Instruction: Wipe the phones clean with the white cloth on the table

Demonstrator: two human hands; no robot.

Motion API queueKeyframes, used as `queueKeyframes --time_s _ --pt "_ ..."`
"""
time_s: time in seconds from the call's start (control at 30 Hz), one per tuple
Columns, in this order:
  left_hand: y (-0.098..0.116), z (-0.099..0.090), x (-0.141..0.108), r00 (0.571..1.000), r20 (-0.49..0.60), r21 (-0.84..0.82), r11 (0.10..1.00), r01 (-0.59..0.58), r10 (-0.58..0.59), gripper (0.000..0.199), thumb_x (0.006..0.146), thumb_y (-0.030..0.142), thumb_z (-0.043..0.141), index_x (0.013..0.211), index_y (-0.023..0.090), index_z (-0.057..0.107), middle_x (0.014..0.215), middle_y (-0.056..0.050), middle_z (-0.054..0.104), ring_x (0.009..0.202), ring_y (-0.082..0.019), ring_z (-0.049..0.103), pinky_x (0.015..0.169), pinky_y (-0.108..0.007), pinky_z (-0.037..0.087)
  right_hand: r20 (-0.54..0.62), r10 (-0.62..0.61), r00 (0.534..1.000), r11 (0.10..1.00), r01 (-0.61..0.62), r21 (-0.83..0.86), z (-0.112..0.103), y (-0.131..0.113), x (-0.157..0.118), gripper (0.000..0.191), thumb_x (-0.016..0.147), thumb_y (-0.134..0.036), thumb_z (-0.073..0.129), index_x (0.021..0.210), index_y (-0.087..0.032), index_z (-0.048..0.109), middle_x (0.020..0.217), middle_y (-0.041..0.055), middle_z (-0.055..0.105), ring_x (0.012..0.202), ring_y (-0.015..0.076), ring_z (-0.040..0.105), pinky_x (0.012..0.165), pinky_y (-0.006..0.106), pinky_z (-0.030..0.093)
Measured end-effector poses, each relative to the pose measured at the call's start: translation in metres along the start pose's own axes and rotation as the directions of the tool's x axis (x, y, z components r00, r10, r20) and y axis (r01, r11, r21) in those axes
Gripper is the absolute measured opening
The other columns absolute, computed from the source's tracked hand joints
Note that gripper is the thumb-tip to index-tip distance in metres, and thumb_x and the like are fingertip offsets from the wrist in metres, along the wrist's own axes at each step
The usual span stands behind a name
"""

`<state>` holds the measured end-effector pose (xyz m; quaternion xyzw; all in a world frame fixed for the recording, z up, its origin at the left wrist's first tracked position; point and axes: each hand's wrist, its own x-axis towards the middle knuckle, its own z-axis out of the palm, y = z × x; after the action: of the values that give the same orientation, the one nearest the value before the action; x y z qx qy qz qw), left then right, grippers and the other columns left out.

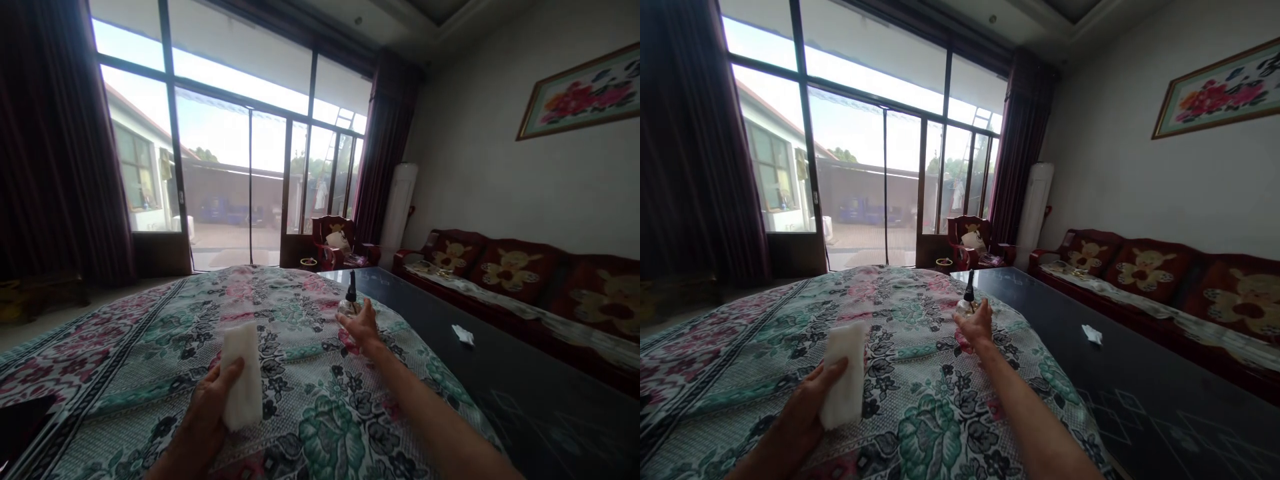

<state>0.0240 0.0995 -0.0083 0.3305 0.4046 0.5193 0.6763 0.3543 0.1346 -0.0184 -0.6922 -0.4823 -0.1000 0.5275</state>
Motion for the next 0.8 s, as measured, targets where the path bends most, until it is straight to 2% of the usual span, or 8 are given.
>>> queueKeyframes --time_s 0.17,0.27,0.37,0.4,0.47,0.57,0.7,0.8 --pt "-0.002 -0.001 0.005 1.0 0.014 -0.062 0.998 0.029 -0.028 0.015 0.08 0.013 0.059 0.095 0.014 0.06 0.064 -0.003 0.066 0.053 -0.019 0.066 0.05 -0.028 0.054 0.032 0.126 0.992 0.992 -0.127 0.029 0.002 -0.009 0.004 0.062 0.056 -0.037 0.072 0.111 -0.017 0.05 0.099 0.0115 0.062 0.093 0.0281 0.061 0.08 0.04 0.047" --pt "-0.002 -0.001 0.006 1.0 0.017 -0.093 0.995 0.022 -0.02 0.015 0.082 0.011 0.056 0.096 0.015 0.059 0.071 -0.005 0.069 0.055 -0.019 0.066 0.05 -0.027 0.054 0.138 0.106 0.985 0.989 -0.118 0.083 -0.009 -0.028 -0.002 0.046 0.06 -0.033 0.071 0.1 -0.018 0.057 0.088 0.0073 0.066 0.079 0.0241 0.063 0.071 0.035 0.049" --pt "-0.001 -0.002 0.007 0.999 0.044 -0.142 0.99 0.022 -0.016 0.02 0.081 0.008 0.056 0.1 0.015 0.058 0.074 -0.005 0.069 0.056 -0.018 0.067 0.051 -0.026 0.055 0.296 0.029 0.955 0.982 -0.082 0.17 -0.021 -0.06 -0.021 0.043 0.061 -0.033 0.073 0.1 -0.018 0.061 0.083 0.0029 0.068 0.072 0.02 0.064 0.065 0.029 0.049" --pt "0.0 -0.003 0.008 0.998 0.059 -0.161 0.987 0.025 -0.016 0.022 0.081 0.007 0.055 0.101 0.014 0.058 0.074 -0.005 0.069 0.058 -0.018 0.067 0.053 -0.026 0.055 0.359 -0.012 0.933 0.975 -0.069 0.211 -0.024 -0.072 -0.031 0.044 0.063 -0.034 0.073 0.102 -0.019 0.061 0.084 0.0021 0.068 0.073 0.0191 0.064 0.065 0.028 0.049" --pt "0.0 -0.006 0.01 0.995 0.095 -0.193 0.98 0.036 -0.018 0.025 0.08 0.005 0.054 0.103 0.014 0.058 0.075 -0.006 0.069 0.062 -0.019 0.068 0.056 -0.027 0.056 0.544 -0.109 0.832 0.945 -0.084 0.317 -0.03 -0.095 -0.052 0.039 0.067 -0.033 0.072 0.102 -0.018 0.061 0.086 0.0024 0.068 0.074 0.0186 0.063 0.065 0.028 0.049" --pt "0.001 -0.01 0.013 0.993 0.12 -0.217 0.975 0.044 -0.018 0.024 0.08 0.006 0.055 0.102 0.014 0.058 0.075 -0.006 0.069 0.062 -0.02 0.068 0.055 -0.029 0.056 0.664 -0.229 0.711 0.914 -0.077 0.399 -0.035 -0.12 -0.082 0.047 0.064 -0.028 0.075 0.107 -0.019 0.06 0.09 0.0016 0.067 0.079 0.019 0.061 0.067 0.027 0.048" --pt "0.001 -0.011 0.015 0.995 0.101 -0.22 0.975 0.042 -0.02 0.018 0.08 0.007 0.054 0.096 0.014 0.06 0.068 -0.004 0.067 0.055 -0.018 0.065 0.051 -0.028 0.054 0.701 -0.283 0.654 0.926 -0.006 0.378 -0.038 -0.128 -0.098 0.046 0.062 -0.028 0.077 0.105 -0.02 0.061 0.092 0.0023 0.065 0.085 0.0215 0.059 0.073 0.031 0.048" --pt "0.002 -0.009 0.014 0.996 0.082 -0.218 0.975 0.037 -0.02 0.02 0.08 0.006 0.053 0.097 0.014 0.059 0.066 -0.003 0.067 0.052 -0.018 0.064 0.05 -0.028 0.054 0.764 -0.275 0.584 0.921 -0.068 0.384 -0.04 -0.125 -0.086 0.055 0.066 -0.034 0.075 0.116 -0.021 0.058 0.1 0.005 0.064 0.089 0.0232 0.059 0.078 0.035 0.049"
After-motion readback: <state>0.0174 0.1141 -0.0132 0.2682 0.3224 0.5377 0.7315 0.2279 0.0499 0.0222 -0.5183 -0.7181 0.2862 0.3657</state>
